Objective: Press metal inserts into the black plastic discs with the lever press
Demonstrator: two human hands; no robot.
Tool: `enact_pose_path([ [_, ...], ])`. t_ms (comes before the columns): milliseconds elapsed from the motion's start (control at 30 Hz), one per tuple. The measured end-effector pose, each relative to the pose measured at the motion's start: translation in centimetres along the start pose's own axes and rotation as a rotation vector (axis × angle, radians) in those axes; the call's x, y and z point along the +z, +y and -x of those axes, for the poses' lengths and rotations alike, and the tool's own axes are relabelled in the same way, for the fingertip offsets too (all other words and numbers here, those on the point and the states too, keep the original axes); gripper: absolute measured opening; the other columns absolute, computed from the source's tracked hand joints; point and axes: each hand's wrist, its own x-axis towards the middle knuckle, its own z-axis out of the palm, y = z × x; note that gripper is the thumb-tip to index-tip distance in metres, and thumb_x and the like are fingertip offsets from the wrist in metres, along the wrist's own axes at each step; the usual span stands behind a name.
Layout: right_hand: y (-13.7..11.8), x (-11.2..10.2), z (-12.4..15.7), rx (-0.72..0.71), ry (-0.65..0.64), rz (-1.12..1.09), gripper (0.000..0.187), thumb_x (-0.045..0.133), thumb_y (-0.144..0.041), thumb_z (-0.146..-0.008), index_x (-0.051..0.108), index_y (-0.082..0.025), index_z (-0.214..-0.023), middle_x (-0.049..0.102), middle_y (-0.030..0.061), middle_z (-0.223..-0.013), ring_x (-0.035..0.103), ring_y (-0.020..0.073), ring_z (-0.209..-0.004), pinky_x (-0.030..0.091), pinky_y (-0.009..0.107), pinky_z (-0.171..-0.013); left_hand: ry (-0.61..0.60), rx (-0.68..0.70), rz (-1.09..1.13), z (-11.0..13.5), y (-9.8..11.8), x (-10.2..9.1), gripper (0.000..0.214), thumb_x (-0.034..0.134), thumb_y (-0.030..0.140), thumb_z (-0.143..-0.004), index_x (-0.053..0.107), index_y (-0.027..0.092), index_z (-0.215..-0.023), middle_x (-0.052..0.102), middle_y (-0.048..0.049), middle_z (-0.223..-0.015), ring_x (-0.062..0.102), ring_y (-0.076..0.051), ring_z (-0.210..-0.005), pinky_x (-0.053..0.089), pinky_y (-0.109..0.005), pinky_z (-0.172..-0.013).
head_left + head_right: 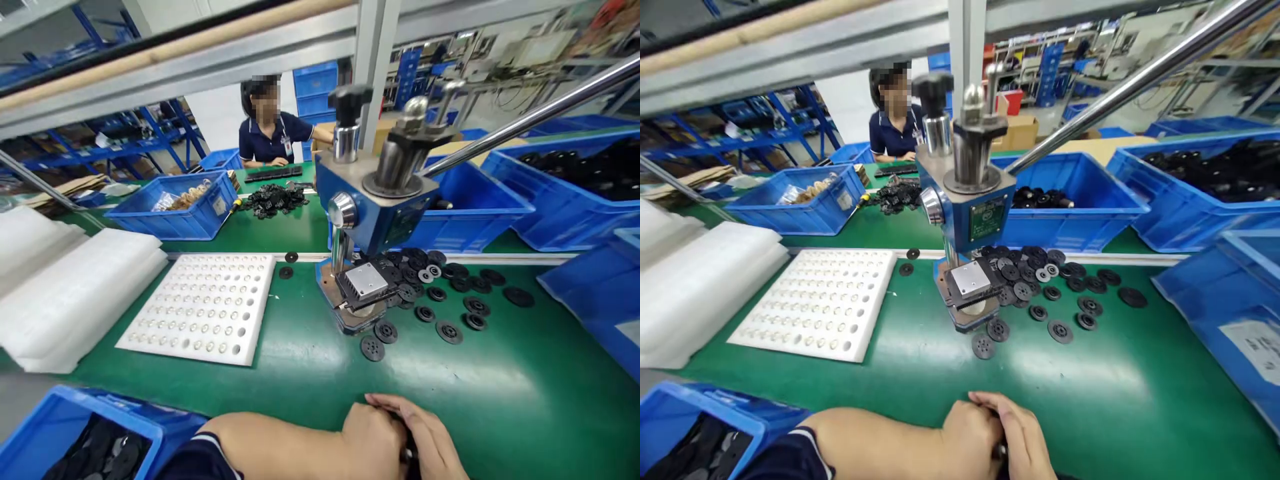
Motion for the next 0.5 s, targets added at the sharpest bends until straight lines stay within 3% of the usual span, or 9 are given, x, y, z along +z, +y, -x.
enact_pose_path([
  [133,-0.3,0.3,-0.3,0.116,0.032,-0.192,0.072,0.037,-0.076,-0.088,0.074,-0.018,-0.110,0.072,0.0156,-0.114,0.067,0.0318,-0.112,0.045,0.054,-0.109,0.026,0.002,0.132,0.3,-0.3,-1.0,0.026,0.067,0.022,-0.072,0.070,0.016,-0.098,0.076,-0.0158,-0.097,0.072,-0.032,-0.085,0.055,-0.038,-0.069],
  [267,-2.2,1.4,-1.1,0.192,0.026,-0.546,0.082,0.028,-0.082,-0.087,0.068,-0.017,-0.116,0.073,0.0155,-0.105,0.069,0.0294,-0.105,0.053,0.050,-0.097,0.036,0.038,0.415,2.0,-0.8,-3.9,0.027,0.074,0.027,-0.076,0.062,0.018,-0.098,0.070,-0.0066,-0.092,0.064,-0.019,-0.074,0.048,-0.029,-0.062],
  [367,-4.8,1.5,-2.2,0.157,0.002,-0.653,0.082,0.029,-0.083,-0.087,0.069,-0.015,-0.109,0.074,0.0148,-0.098,0.071,0.0271,-0.094,0.055,0.046,-0.088,0.138,0.032,0.547,3.3,-1.3,-7.9,0.023,0.072,0.029,-0.082,0.062,0.019,-0.100,0.068,-0.0042,-0.090,0.061,-0.017,-0.074,0.048,-0.028,-0.067],
  [500,-11.3,-1.0,-3.0,-0.159,0.083,-0.407,0.067,0.045,-0.075,-0.088,0.071,-0.014,-0.099,0.074,0.0139,-0.096,0.071,0.0236,-0.091,0.058,0.040,-0.084,0.407,0.019,0.467,4.0,-1.1,-15.5,0.025,0.079,0.034,-0.077,0.069,0.020,-0.096,0.070,-0.0043,-0.089,0.063,-0.020,-0.082,0.050,-0.031,-0.075],
])
